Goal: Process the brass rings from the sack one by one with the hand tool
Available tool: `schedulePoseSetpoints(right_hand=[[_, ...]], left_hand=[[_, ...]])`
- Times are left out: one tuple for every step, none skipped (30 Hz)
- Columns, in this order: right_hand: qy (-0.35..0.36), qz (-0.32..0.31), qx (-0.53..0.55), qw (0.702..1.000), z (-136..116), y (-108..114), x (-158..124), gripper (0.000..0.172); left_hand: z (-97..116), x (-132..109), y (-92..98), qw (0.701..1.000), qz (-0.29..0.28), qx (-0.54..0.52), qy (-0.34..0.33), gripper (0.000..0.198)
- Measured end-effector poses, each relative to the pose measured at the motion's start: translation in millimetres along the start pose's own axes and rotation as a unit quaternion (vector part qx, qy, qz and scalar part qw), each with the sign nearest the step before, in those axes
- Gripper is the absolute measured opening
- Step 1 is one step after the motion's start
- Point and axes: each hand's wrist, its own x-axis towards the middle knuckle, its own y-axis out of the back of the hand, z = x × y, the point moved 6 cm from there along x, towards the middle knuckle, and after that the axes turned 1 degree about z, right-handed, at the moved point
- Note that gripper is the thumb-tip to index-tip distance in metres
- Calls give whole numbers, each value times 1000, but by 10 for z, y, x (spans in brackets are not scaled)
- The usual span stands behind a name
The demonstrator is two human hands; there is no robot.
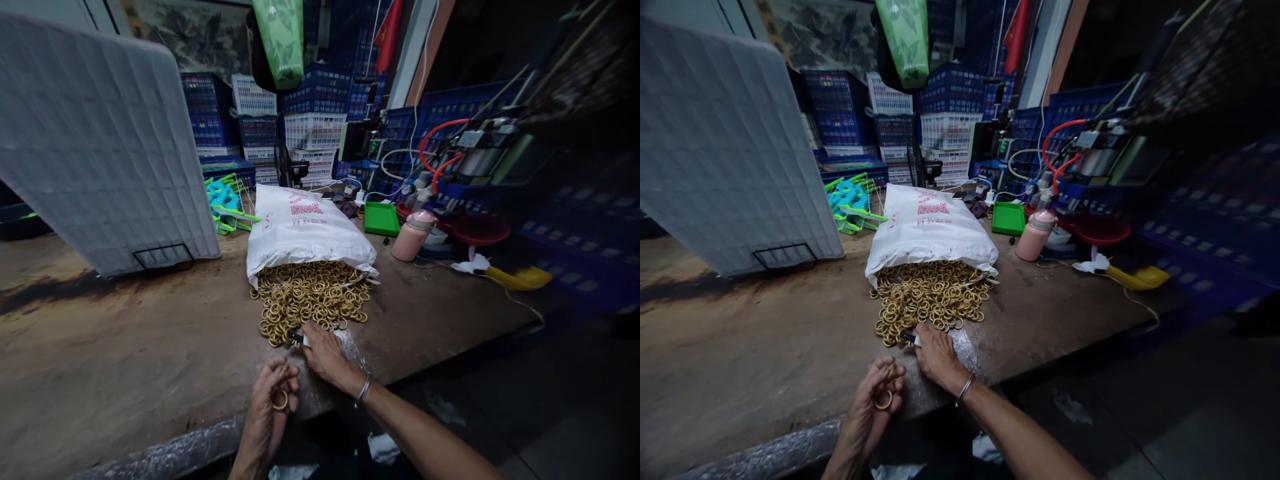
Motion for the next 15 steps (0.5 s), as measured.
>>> schedulePoseSetpoints(right_hand=[[2, 2, 0, 1000, 10, -1, -1, 20], [7, 5, 1, 1000, 18, -2, -4, 22], [15, 6, 7, 1000, 25, -6, -8, 23], [23, 4, 17, 1000, 30, -10, -15, 24], [32, 0, 32, 999, 32, -14, -25, 24], [41, -2, 49, 998, 28, -13, -38, 25], [50, -4, 67, 996, 17, -5, -54, 26], [59, -4, 85, 995, -2, 9, -74, 28], [71, -4, 100, 992, -34, 29, -98, 29], [85, -3, 113, 990, -76, 54, -124, 30], [100, -4, 124, 987, -127, 80, -151, 30], [115, -5, 134, 984, -181, 108, -178, 29], [130, -7, 146, 981, -235, 136, -201, 28], [140, -7, 159, 977, -282, 163, -218, 27], [141, -7, 176, 974, -316, 186, -227, 25]], left_hand=[[4, -3, 0, 1000, 6, -8, 12, 26], [2, -3, 4, 1000, 11, -14, 24, 29], [0, -1, 12, 999, 17, -19, 32, 29], [-4, 5, 24, 999, 23, -21, 37, 27], [-10, 13, 40, 999, 31, -20, 39, 25], [-17, 21, 56, 998, 40, -16, 39, 23], [-23, 29, 68, 998, 47, -8, 37, 23], [-28, 36, 72, 998, 50, 2, 32, 24], [-29, 42, 65, 999, 46, 14, 24, 25], [-29, 47, 50, 999, 37, 28, 14, 26], [-27, 51, 32, 999, 27, 45, 3, 27], [-27, 54, 19, 998, 20, 65, -7, 28], [-30, 56, 12, 996, 17, 85, -15, 30], [-35, 58, 12, 994, 18, 105, -20, 31], [-42, 60, 15, 992, 20, 122, -24, 32]])
